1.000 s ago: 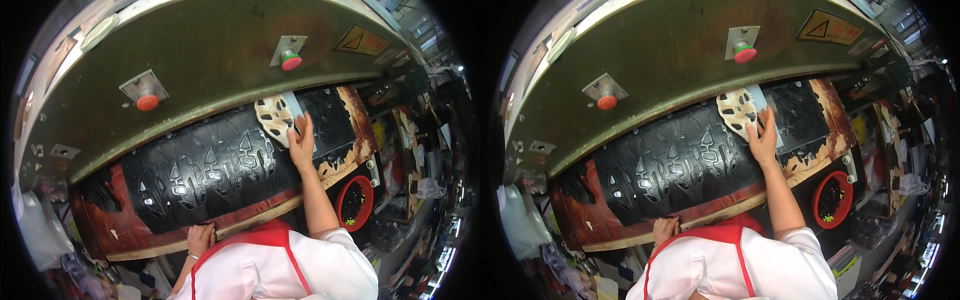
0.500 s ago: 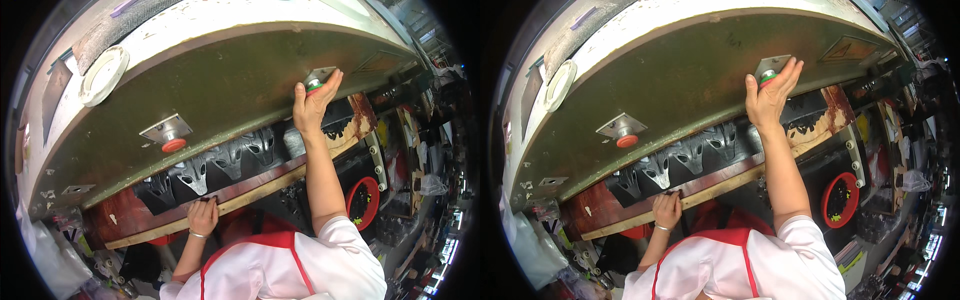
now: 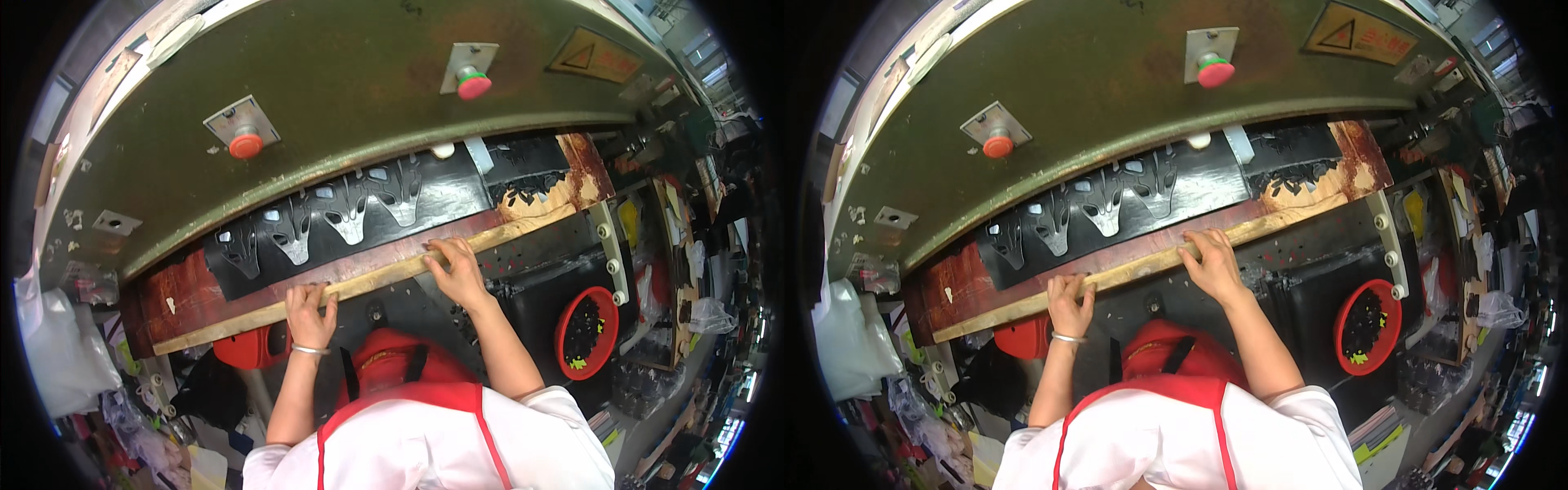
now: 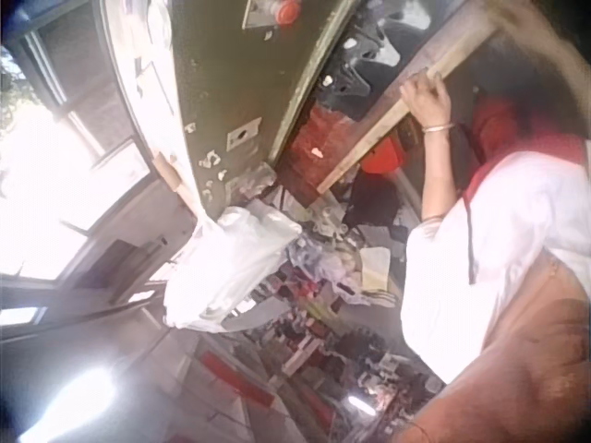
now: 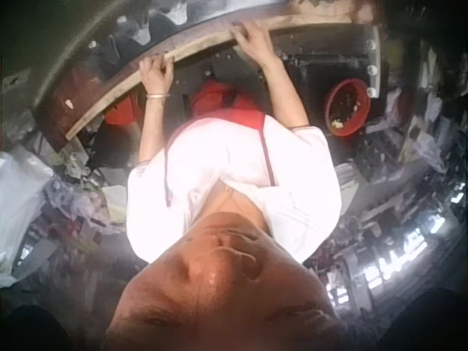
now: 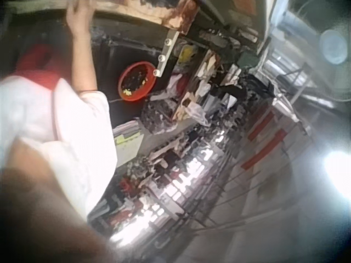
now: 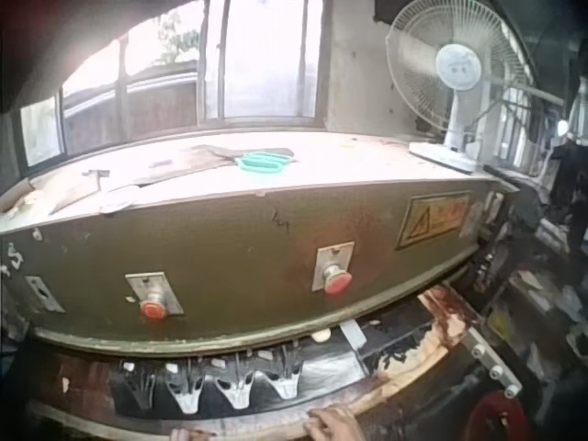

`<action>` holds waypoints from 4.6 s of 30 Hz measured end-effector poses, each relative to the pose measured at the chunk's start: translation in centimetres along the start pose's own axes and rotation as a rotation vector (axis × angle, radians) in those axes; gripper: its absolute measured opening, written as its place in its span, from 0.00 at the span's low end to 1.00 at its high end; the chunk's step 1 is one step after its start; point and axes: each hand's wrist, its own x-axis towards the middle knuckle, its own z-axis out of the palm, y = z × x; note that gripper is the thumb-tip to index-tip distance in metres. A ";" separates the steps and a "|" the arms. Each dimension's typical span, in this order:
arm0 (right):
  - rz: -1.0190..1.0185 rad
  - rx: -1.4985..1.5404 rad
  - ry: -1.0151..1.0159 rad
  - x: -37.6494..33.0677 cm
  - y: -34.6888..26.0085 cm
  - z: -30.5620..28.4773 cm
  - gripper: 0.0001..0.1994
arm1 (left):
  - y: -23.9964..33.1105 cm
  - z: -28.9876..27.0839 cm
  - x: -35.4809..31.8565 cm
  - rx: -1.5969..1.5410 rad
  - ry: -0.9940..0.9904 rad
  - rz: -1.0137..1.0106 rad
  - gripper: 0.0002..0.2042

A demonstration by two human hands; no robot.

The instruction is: The person places black rubber sheets onto a hydraulic press, aligns them with a white shoe sole mold, and presses the machine to cut out multiple sole shapes. The person removes the cut pieces and places them into a red bin, repeating the process with new sheets.

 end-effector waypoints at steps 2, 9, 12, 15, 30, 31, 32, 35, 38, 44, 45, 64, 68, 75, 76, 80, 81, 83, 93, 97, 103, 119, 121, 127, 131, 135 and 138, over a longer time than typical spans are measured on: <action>-0.065 -0.014 -0.013 -0.9 -0.9 -0.8 0.13 | 0.4 -0.3 -1.1 -0.012 -0.024 0.005 0.12; -0.171 -0.179 0.296 0.3 -3.0 -7.6 0.08 | 3.3 -3.0 -6.4 -0.018 -0.197 0.022 0.07; -0.079 -0.302 0.315 4.4 -1.7 -8.4 0.31 | 4.8 -4.3 -6.3 -0.079 -0.167 0.066 0.03; 0.088 -0.393 -0.111 6.0 -0.8 -7.4 0.50 | 5.9 -4.4 -3.6 -0.125 0.016 0.095 0.02; 0.457 0.962 0.159 -4.4 -1.1 -16.6 0.48 | 9.3 -1.3 -7.6 0.246 -0.331 0.174 0.27; 0.371 0.889 0.271 -5.5 -1.2 -17.0 0.47 | 9.4 -1.4 -8.0 0.242 -0.316 0.201 0.26; 0.370 0.848 0.342 -6.7 -1.2 -17.8 0.47 | 9.4 -1.5 -8.1 0.254 -0.335 0.195 0.26; 0.470 0.832 0.447 -10.8 -0.5 -21.2 0.47 | 10.0 -1.7 -7.6 0.247 -0.328 0.174 0.25; 0.521 0.505 0.493 -14.0 1.3 -23.0 0.46 | 11.6 -1.9 -6.2 0.219 -0.272 0.156 0.24; 0.632 -0.324 0.367 -18.0 6.0 -20.7 0.47 | 19.0 1.3 -4.3 -0.105 -0.285 0.652 0.28; 0.663 -0.446 0.300 -18.2 6.5 -19.9 0.47 | 20.4 2.5 -4.0 -0.079 -0.324 0.722 0.28; -0.042 -0.370 -0.051 -14.1 -1.7 -5.7 0.36 | 17.7 -7.8 19.9 -1.331 0.575 -0.144 0.17; -0.045 -0.323 -0.093 -13.9 -1.8 -6.5 0.37 | 14.5 -21.6 25.4 -0.984 0.588 0.234 0.20; 0.302 0.162 -0.093 -17.1 -5.5 -8.5 0.32 | 16.4 -12.1 8.4 -0.103 0.135 0.546 0.09; 0.370 0.241 -0.187 -17.6 -5.9 -8.3 0.39 | 16.2 -9.0 5.7 -0.103 0.098 0.763 0.10; 0.457 0.571 -0.152 -18.2 -6.2 -6.4 0.44 | 14.8 -0.8 -6.4 -0.426 -0.325 0.760 0.16; 0.491 0.762 -0.134 -18.2 -6.1 -6.0 0.42 | 14.6 0.2 -8.0 -0.451 -0.350 0.783 0.17; 0.441 1.046 -0.064 -18.2 -6.0 -5.4 0.41 | 14.8 0.9 -9.8 -0.441 -0.331 0.762 0.20; 0.607 0.767 -0.366 -18.1 -6.4 -3.9 0.21 | 15.2 2.0 -9.6 -0.960 -0.496 -0.191 0.12; 0.456 0.800 -0.164 -18.3 -6.0 -2.4 0.19 | 16.2 0.8 -6.1 -1.073 -0.445 -0.458 0.10; 0.562 0.661 -0.071 -18.8 -5.1 -2.8 0.15 | 13.4 -14.0 12.0 -1.455 0.552 -0.163 0.13; 0.530 0.582 0.042 -19.2 -10.9 4.4 0.15 | 3.8 -2.2 -11.0 -0.350 -0.414 0.912 0.24; 0.534 0.771 0.130 -19.1 -10.9 5.0 0.15 | 1.7 -1.7 -12.0 -0.264 -0.457 0.954 0.26; 0.581 1.033 0.198 -19.3 -11.4 5.7 0.12 | 4.6 -1.0 -12.0 -0.324 -0.287 0.844 0.24; 0.671 1.313 0.288 -19.3 -11.0 5.0 0.11 | 8.1 -1.3 -11.8 -0.228 -0.170 0.834 0.11; 0.692 1.202 0.211 -19.6 -10.5 3.6 0.06 | 8.5 -1.6 -10.1 -0.623 -0.375 0.364 0.10; 0.555 0.971 0.133 -19.9 -11.7 2.7 0.09 | 7.3 -2.9 -7.7 -1.177 -0.438 -0.225 0.16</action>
